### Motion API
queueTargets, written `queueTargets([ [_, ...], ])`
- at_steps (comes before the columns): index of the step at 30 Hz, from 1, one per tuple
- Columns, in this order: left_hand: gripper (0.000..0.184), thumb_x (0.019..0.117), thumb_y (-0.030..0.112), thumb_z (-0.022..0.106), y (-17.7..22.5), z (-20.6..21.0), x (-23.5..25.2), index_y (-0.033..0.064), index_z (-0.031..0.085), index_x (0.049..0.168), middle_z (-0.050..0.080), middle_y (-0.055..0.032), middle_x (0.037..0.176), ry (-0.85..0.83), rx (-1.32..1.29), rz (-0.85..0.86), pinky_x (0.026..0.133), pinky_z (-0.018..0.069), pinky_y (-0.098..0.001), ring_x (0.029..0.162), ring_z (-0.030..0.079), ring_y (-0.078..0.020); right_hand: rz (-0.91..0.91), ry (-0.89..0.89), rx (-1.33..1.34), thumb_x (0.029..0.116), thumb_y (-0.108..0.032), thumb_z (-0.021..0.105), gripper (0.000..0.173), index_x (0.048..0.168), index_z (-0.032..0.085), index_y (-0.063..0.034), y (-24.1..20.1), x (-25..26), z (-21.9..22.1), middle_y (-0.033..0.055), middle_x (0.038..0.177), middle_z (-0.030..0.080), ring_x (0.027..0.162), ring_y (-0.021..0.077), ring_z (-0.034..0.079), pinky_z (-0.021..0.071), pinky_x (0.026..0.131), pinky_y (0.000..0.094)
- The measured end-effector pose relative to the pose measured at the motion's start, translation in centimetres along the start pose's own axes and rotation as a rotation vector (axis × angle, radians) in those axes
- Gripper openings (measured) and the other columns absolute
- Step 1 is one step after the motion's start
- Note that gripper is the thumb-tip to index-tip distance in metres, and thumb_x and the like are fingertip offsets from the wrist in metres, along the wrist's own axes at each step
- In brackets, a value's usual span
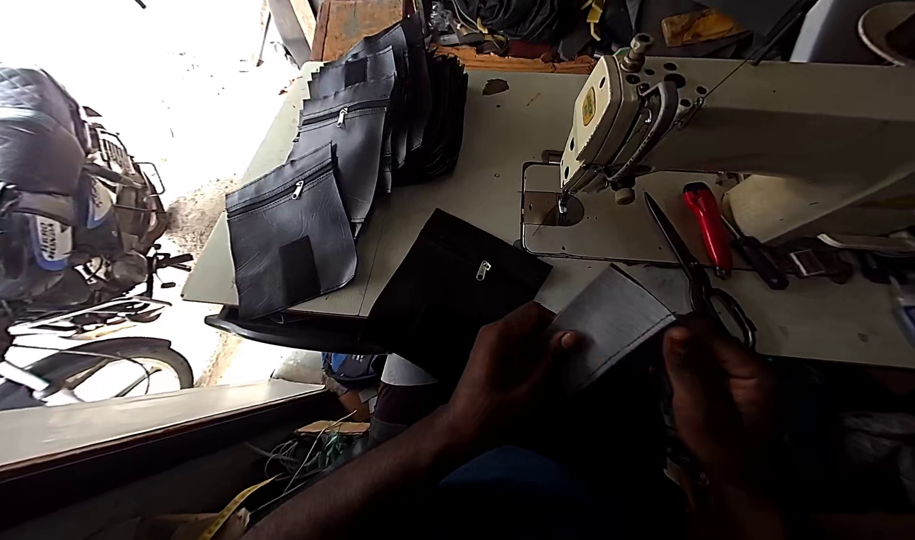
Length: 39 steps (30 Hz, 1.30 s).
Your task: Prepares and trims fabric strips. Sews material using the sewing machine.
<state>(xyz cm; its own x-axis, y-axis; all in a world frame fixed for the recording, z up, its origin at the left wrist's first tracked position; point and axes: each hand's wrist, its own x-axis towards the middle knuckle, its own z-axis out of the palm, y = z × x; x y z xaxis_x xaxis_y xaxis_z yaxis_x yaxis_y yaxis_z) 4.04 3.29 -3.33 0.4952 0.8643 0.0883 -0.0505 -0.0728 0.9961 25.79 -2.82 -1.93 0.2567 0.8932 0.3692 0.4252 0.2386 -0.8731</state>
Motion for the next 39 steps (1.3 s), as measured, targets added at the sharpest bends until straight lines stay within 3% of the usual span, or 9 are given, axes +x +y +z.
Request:
queueTargets([
  [2,0.014,0.1026,0.022,0.064,0.6,-0.4,0.1,0.0084,0.067,0.102,0.069,-0.0008,0.080,0.052,0.109,0.049,0.059,0.0600,-0.0285,0.067,0.067,-0.0115,-0.004,0.048,-0.534,0.1058,-0.037,0.055,0.034,0.115,0.071,-0.0082,3.7,0.5,-3.6,0.0052,0.097,0.072,0.082,0.0167,0.071,0.0607,0.069,0.0365],
  [5,0.011,0.1000,0.022,0.068,1.6,-1.2,0.8,0.0109,0.071,0.101,0.071,0.0031,0.079,0.074,0.227,0.121,0.056,0.0596,-0.0260,0.064,0.067,-0.0079,0.257,-0.018,-0.977,0.1025,-0.028,0.063,0.040,0.133,0.062,-0.0019,7.8,0.4,-6.7,0.0259,0.119,0.065,0.110,0.0477,0.062,0.0492,0.092,0.0672],
  [12,0.016,0.0990,0.027,0.069,3.2,-3.1,3.1,0.0114,0.073,0.096,0.071,0.0017,0.075,-0.024,0.275,0.053,0.050,0.0575,-0.0257,0.059,0.066,-0.0100,0.431,-0.083,-1.181,0.0969,-0.015,0.065,0.031,0.124,0.063,0.0006,5.7,-2.0,-6.3,0.0270,0.108,0.065,0.095,0.0483,0.067,0.0545,0.074,0.0659],
  [14,0.015,0.0985,0.025,0.070,3.3,-3.6,3.5,0.0107,0.073,0.094,0.071,0.0013,0.075,-0.024,0.268,0.060,0.051,0.0578,-0.0259,0.059,0.066,-0.0104,0.605,-0.154,-1.153,0.0903,-0.019,0.074,0.032,0.115,0.064,-0.0014,4.6,-2.5,-6.6,0.0246,0.092,0.068,0.084,0.0468,0.069,0.0525,0.068,0.0670],
  [16,0.015,0.0987,0.024,0.070,3.2,-3.9,3.5,0.0097,0.072,0.093,0.070,0.0006,0.073,-0.044,0.253,0.050,0.050,0.0575,-0.0258,0.058,0.066,-0.0109,0.739,-0.244,-1.039,0.0847,-0.045,0.082,0.045,0.092,0.068,-0.0035,4.7,-3.6,-7.1,0.0201,0.077,0.066,0.076,0.0421,0.066,0.0506,0.065,0.0651],
  [19,0.018,0.1003,0.024,0.067,2.7,-3.8,3.2,0.0089,0.069,0.092,0.067,-0.0002,0.069,-0.081,0.213,0.019,0.047,0.0547,-0.0256,0.055,0.063,-0.0111,0.680,-0.244,-0.676,0.0694,-0.081,0.074,0.069,0.072,0.067,-0.0121,4.8,-7.2,-7.5,0.0029,0.058,0.060,0.051,0.0201,0.060,0.0530,0.048,0.0469],
  [23,0.019,0.0996,0.028,0.069,2.0,-2.9,2.5,0.0099,0.072,0.095,0.069,0.0023,0.072,-0.125,0.220,0.002,0.050,0.0566,-0.0242,0.058,0.065,-0.0081,0.560,-0.358,-0.143,0.0726,-0.073,0.078,0.062,0.078,0.066,-0.0124,1.1,-10.9,-6.9,-0.0052,0.063,0.060,0.052,0.0028,0.052,0.0430,0.046,0.0241],
  [29,0.019,0.0977,0.028,0.071,0.6,-1.6,1.7,0.0117,0.075,0.089,0.068,0.0053,0.068,-0.123,0.250,0.026,0.048,0.0534,-0.0215,0.055,0.062,-0.0045,0.563,-0.527,-0.072,0.0700,-0.084,0.071,0.081,0.088,0.064,-0.0054,-0.6,-12.1,-6.6,0.0016,0.074,0.059,0.063,0.0079,0.054,0.0448,0.054,0.0276],
  [39,0.017,0.0990,0.025,0.069,0.0,-1.9,1.2,0.0112,0.076,0.093,0.070,0.0064,0.073,-0.188,0.216,0.067,0.052,0.0550,-0.0209,0.060,0.064,-0.0025,0.521,-0.498,0.004,0.0741,-0.079,0.072,0.072,0.081,0.064,-0.0080,-0.9,-11.5,-5.3,-0.0015,0.068,0.058,0.059,0.0053,0.052,0.0425,0.051,0.0240],
])
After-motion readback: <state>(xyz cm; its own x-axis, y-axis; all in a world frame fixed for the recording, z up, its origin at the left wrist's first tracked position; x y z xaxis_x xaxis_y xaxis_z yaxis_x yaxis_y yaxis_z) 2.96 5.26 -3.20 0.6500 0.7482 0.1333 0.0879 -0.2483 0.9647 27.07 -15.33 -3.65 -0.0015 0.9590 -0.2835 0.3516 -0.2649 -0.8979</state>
